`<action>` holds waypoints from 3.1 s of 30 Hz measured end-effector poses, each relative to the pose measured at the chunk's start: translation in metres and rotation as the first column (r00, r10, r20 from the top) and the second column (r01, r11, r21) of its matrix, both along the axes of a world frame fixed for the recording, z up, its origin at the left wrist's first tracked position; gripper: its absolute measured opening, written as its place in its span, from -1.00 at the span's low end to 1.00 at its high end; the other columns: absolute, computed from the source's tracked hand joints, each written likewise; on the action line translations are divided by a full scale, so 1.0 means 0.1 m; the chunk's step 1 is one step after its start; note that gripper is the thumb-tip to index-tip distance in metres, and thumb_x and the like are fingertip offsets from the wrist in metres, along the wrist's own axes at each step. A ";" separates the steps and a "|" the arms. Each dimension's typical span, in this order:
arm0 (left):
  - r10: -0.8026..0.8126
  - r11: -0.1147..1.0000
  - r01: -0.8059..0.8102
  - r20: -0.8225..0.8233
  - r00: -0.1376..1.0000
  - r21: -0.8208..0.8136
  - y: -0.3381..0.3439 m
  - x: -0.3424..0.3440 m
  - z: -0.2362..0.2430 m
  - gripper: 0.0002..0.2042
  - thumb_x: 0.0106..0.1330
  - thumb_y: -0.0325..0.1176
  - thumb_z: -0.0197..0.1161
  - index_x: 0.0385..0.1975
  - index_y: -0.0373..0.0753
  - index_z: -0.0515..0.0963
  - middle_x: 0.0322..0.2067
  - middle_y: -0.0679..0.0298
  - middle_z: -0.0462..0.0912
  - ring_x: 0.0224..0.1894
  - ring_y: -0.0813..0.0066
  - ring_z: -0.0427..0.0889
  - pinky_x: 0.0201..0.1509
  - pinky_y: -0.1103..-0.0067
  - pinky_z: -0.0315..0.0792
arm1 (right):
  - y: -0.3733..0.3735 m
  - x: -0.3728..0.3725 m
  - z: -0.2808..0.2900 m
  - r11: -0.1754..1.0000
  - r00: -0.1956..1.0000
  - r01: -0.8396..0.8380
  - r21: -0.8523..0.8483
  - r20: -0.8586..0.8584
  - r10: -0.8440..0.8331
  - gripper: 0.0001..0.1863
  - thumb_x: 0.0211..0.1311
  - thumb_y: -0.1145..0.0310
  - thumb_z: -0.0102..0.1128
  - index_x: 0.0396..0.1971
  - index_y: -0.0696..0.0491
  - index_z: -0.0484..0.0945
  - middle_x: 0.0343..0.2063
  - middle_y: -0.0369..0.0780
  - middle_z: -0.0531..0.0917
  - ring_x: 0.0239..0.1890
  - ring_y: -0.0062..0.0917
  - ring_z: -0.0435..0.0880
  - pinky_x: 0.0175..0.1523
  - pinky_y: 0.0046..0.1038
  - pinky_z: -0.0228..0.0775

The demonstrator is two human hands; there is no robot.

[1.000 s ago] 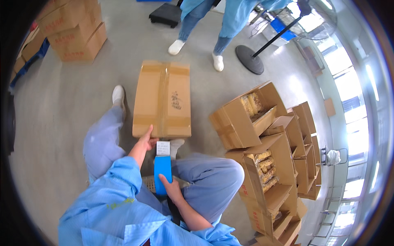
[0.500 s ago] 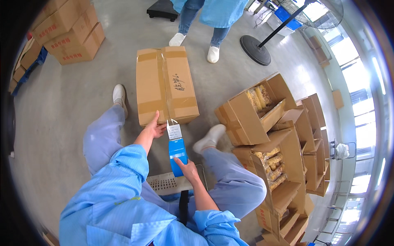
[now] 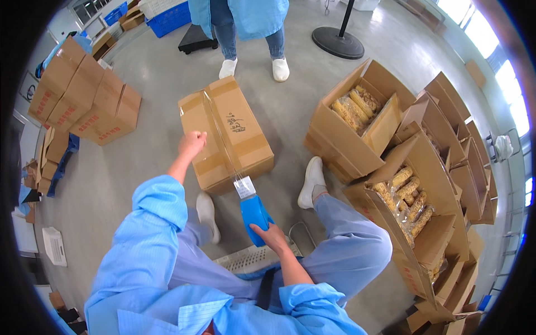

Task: The person places packaged items into cardboard boxes, attaches shipping labels to the boxes, and uses a tape dispenser to seal the boxes while sitting on the floor.

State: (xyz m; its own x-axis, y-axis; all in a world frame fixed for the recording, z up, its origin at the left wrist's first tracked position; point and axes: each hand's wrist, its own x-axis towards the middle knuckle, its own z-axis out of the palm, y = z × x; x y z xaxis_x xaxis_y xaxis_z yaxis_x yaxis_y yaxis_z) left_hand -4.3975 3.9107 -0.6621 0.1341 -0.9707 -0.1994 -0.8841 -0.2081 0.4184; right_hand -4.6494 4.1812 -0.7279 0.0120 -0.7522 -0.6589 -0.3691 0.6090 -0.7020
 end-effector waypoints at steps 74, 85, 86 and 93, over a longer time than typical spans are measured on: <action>-0.222 0.112 0.604 0.612 -0.759 0.789 0.94 -0.67 -1.32 -0.41 0.32 -0.09 -0.27 0.29 -0.30 -0.01 0.36 0.20 -0.25 0.40 0.20 -0.32 0.40 0.23 -0.52 | -0.96 0.37 -0.70 0.971 0.949 -0.143 0.192 -0.253 0.190 -0.18 -0.09 -0.34 0.03 -0.19 0.21 0.55 -0.20 0.00 0.59 -0.15 -0.20 0.59 -0.07 -0.31 0.40; -0.640 0.111 0.446 0.407 -0.652 0.888 1.29 -0.66 -1.73 -0.44 0.33 -0.16 -0.24 0.29 -0.28 0.00 0.36 0.22 -0.16 0.39 0.20 -0.26 0.40 0.23 -0.50 | -0.28 -0.42 0.22 0.984 0.958 0.080 0.161 -0.283 -0.032 -0.20 -0.06 -0.27 0.11 -0.24 0.31 0.51 -0.30 0.09 0.60 -0.16 -0.12 0.58 -0.05 -0.25 0.36; -0.651 0.101 0.514 0.447 -0.614 0.852 1.33 -0.68 -1.68 -0.45 0.34 -0.16 -0.24 0.29 -0.28 0.01 0.35 0.22 -0.15 0.39 0.19 -0.26 0.40 0.21 -0.50 | -0.29 -0.46 0.50 0.992 0.951 0.071 0.106 -0.307 -0.035 -0.20 -0.05 -0.27 0.10 -0.26 0.32 0.51 -0.32 0.10 0.60 -0.18 -0.11 0.58 -0.06 -0.25 0.37; -0.299 0.064 0.764 0.742 -0.599 0.642 0.95 -0.61 -1.73 -0.53 0.33 -0.20 -0.19 0.19 -0.28 0.24 0.30 0.18 0.06 0.38 0.17 -0.16 0.40 0.23 -0.38 | 0.02 -0.81 1.02 0.978 0.963 0.205 -0.024 -0.173 -0.206 -0.29 -0.03 -0.16 0.19 -0.25 0.31 0.51 -0.42 -0.03 0.62 -0.34 -0.35 0.63 -0.20 -0.40 0.43</action>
State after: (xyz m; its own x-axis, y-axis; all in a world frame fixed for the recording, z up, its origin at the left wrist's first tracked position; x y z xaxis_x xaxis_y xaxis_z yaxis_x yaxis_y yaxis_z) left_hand -4.4580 4.0056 -0.8353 -0.7740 -0.2918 -0.5619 0.2708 0.6495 -0.7104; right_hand -4.7301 4.1834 -0.6255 -0.2575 -0.7300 -0.6331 -0.3528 0.6810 -0.6417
